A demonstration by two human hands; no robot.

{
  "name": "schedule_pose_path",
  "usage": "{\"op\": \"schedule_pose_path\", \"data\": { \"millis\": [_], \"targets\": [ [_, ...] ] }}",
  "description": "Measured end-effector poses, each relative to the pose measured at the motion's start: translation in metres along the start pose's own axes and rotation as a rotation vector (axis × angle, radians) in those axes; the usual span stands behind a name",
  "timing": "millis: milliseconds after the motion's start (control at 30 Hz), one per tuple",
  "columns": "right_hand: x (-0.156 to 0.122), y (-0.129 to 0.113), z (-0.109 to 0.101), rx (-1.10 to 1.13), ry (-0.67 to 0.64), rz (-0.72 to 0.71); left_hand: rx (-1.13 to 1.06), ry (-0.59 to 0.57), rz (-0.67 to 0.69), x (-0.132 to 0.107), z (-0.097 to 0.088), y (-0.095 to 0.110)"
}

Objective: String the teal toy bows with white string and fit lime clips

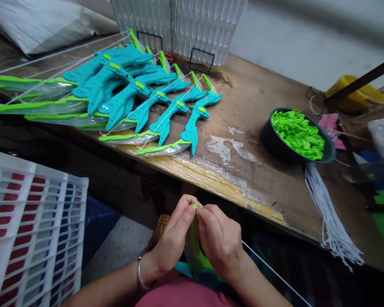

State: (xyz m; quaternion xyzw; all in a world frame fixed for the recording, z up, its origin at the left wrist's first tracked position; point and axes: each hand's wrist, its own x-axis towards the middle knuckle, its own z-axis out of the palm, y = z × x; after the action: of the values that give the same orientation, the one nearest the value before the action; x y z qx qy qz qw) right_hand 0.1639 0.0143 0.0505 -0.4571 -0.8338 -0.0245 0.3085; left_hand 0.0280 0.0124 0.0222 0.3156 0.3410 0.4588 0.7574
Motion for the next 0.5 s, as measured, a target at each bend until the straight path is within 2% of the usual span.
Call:
{"op": "schedule_pose_path", "data": {
  "millis": [133, 267, 367, 500],
  "targets": [
    [0.005, 0.0, -0.002, 0.078, 0.04, 0.06, 0.144, 0.031, 0.089, 0.008, 0.002, -0.001],
    [0.024, -0.005, -0.038, 0.334, 0.181, 0.245, 0.193, -0.035, 0.122, 0.015, 0.005, 0.001],
    [0.036, -0.002, -0.059, 0.41, 0.287, 0.387, 0.183, -0.119, 0.13, 0.015, 0.002, 0.0],
    [0.028, 0.012, -0.052, 0.424, 0.224, 0.467, 0.123, -0.159, 0.14, 0.012, -0.003, -0.005]
  ]
}}
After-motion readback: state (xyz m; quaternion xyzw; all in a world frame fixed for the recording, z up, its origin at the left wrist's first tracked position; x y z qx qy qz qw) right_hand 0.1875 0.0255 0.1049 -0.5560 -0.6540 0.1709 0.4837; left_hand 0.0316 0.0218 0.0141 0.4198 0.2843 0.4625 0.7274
